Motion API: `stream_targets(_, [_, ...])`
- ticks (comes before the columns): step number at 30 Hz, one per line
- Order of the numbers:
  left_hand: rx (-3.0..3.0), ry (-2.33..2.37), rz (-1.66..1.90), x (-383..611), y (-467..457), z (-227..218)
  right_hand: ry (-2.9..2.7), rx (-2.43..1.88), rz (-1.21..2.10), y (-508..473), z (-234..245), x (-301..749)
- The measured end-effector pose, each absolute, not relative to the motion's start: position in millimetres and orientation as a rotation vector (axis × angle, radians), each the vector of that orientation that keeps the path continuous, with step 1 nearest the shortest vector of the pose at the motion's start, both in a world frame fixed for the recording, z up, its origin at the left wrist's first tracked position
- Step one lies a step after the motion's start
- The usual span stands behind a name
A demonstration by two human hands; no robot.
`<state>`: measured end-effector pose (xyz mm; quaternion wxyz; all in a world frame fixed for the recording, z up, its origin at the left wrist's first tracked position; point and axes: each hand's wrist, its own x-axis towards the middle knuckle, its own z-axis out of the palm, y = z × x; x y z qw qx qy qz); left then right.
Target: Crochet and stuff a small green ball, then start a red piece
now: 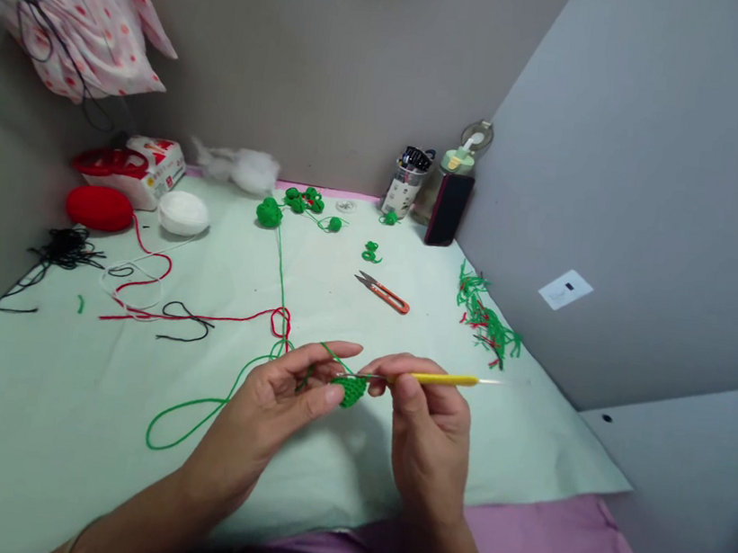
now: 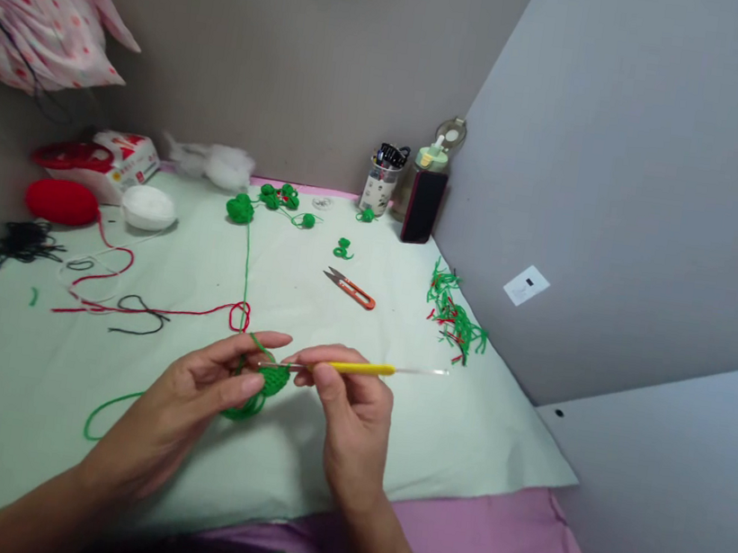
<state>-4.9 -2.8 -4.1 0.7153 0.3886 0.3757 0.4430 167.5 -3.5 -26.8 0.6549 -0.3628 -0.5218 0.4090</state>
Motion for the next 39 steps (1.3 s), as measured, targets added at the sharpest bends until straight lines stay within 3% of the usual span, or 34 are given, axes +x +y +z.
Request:
stream_targets(8, [0.987,0.942,1.011,-9,0,-7,-1.235,-0.867,0.910,-9,-21,169])
stream_targets(14, [1.068,1.102,1.085,-6,-5,-6,-1.644,-0.867,0.407,-18,-22,169])
stream_targets(19, [0.765,0.865,0.978,-1,-4,-7,-1.934,-0.847,-0.143,-17,-27,169])
stream_targets(21, [0.624,0.757,0.906,-2,-2,-5,-1.857,-0.853,-0.061,-17,-28,170])
stream_targets(26, [0.606,0.745,0.940,-7,2,2,-1.350,-0.787,0.576,-13,-25,169])
stream_targets(29, [0.718,0.780,0.946,-7,-1,1,-1.365,-0.774,0.714,-9,-22,166])
stream_targets(32, [0.799,0.836,0.996,-4,-3,-4,-1.453,-0.820,0.640,-11,-21,163])
stream_targets(37, [0.678,0.815,0.997,0,-1,-5,-1.778,-0.896,0.055,-18,-28,163])
stream_targets(39, [0.568,0.724,0.925,-1,2,-3,-1.782,-0.878,0.031,-18,-29,166])
